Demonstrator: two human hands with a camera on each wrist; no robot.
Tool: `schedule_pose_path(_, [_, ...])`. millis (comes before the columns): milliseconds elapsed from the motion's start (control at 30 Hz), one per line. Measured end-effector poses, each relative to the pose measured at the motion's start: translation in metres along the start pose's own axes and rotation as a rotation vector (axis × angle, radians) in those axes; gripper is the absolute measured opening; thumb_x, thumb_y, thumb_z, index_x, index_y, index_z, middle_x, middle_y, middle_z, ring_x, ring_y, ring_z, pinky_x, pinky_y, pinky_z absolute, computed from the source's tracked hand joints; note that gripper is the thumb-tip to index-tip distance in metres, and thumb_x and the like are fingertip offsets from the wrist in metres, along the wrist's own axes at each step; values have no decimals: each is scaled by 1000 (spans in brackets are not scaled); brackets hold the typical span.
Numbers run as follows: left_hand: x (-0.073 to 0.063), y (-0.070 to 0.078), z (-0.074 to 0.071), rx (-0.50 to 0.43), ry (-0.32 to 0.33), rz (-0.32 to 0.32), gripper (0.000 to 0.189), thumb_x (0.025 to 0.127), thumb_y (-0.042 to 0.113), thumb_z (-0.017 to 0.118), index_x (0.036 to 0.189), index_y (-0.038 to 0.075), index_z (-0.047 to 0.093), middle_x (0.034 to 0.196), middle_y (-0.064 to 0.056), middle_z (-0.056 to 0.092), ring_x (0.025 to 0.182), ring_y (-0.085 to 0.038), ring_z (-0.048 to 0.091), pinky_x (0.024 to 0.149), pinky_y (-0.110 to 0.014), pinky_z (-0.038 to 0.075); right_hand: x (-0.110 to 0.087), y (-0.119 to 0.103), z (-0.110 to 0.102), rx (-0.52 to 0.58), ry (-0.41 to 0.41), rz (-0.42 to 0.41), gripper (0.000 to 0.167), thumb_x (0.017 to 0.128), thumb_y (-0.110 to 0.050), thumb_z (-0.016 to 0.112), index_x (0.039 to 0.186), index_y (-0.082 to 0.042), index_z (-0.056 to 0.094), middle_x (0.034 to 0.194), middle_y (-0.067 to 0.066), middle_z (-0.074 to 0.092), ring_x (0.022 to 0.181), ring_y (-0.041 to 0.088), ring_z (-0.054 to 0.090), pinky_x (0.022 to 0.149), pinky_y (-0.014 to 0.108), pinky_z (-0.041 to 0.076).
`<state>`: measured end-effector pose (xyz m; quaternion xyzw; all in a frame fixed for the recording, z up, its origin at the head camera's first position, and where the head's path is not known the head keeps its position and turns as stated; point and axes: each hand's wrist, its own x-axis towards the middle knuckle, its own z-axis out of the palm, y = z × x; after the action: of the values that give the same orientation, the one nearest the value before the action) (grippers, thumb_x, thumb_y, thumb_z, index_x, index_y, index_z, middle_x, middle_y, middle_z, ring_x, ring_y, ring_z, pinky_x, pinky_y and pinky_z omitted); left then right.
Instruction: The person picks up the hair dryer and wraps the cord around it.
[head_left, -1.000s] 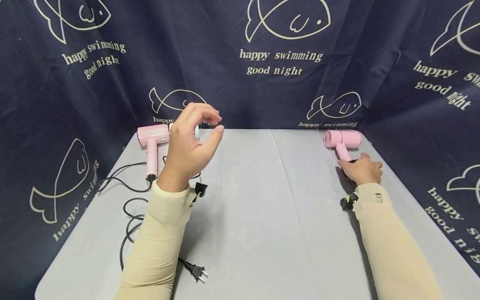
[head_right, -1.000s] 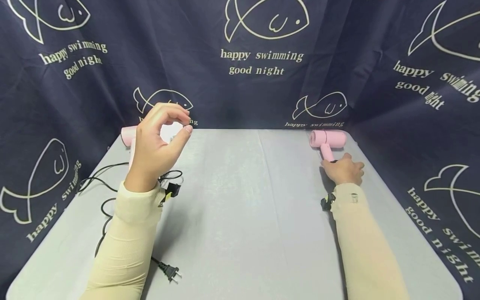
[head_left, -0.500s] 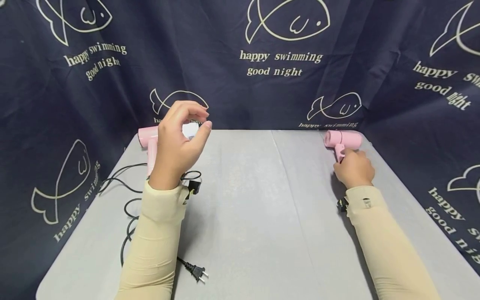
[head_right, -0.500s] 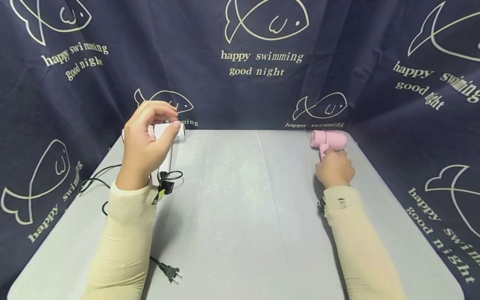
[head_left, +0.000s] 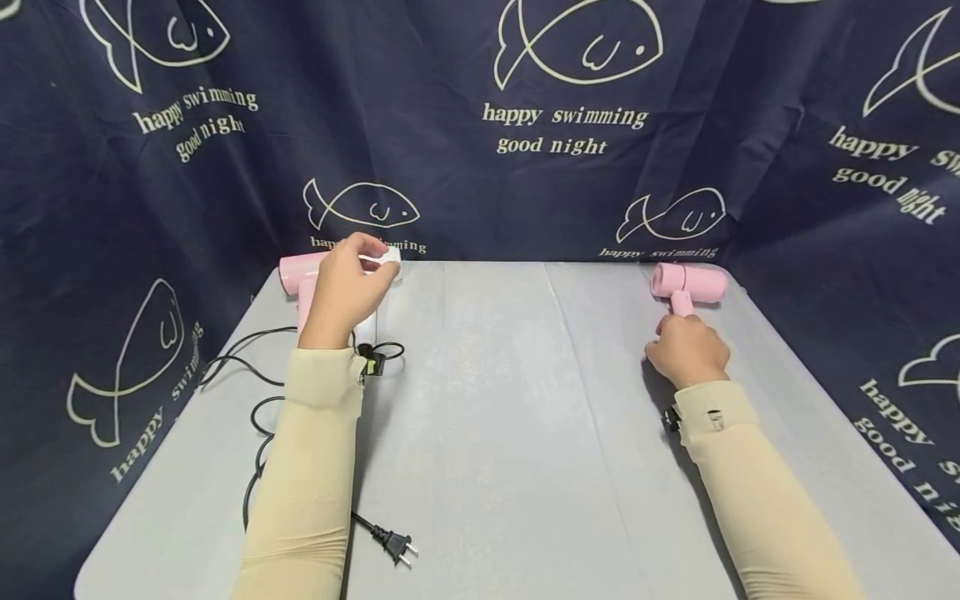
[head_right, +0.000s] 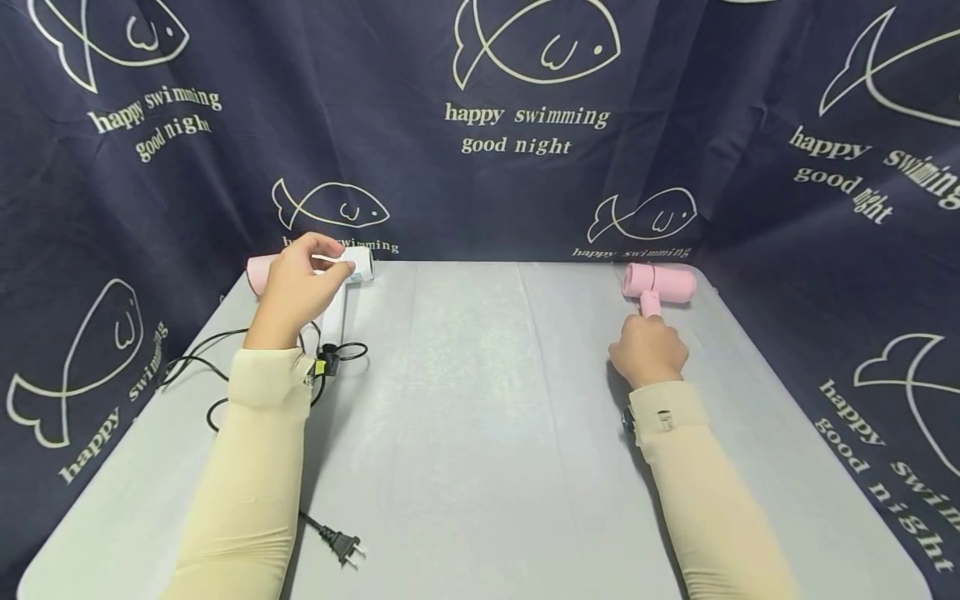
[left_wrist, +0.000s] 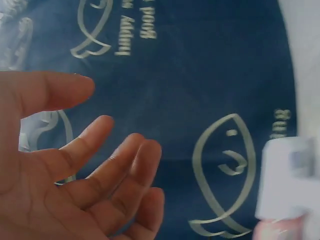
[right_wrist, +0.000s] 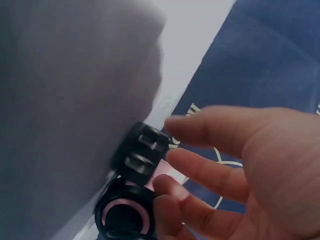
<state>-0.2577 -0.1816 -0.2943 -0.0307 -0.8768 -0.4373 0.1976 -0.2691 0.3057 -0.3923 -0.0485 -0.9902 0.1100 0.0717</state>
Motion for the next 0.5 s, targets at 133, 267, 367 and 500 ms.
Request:
schedule_pose_path(133, [8, -21, 7, -9, -33, -107, 36, 92, 26, 65, 121, 5, 64, 123, -14, 68, 113, -31, 66, 95, -47, 53, -1, -4, -3, 31, 6, -6, 36, 86, -30, 67, 110, -4, 70, 107, 29, 61, 97, 55, 60, 61, 60, 47])
schedule_pose_path(267, [11, -38, 14, 32, -72, -157, 41, 92, 25, 64, 125, 2, 60, 128, -20, 66, 116, -35, 63, 99, -49, 51, -1, -11, -1, 105, 117, -80, 26, 88, -27, 64, 101, -6, 73, 98, 25, 66, 88, 49, 63, 65, 57, 47])
schedule_pose_path(367, [12, -50, 21, 70, -99, -185, 45, 92, 23, 64, 129, -1, 57, 130, -25, 63, 116, -39, 61, 99, -53, 51, -1, -20, 6, 212, 191, -178, 17, 89, -22, 62, 93, -11, 74, 81, 13, 66, 72, 35, 62, 61, 47, 46])
schedule_pose_path(500, [12, -63, 31, 163, -136, -250, 54, 91, 22, 65, 135, -7, 51, 132, -30, 58, 116, -43, 59, 101, -55, 50, -3, -33, 19, 358, 148, -295, 13, 92, -18, 62, 92, -16, 75, 68, 1, 61, 63, 19, 54, 62, 34, 42])
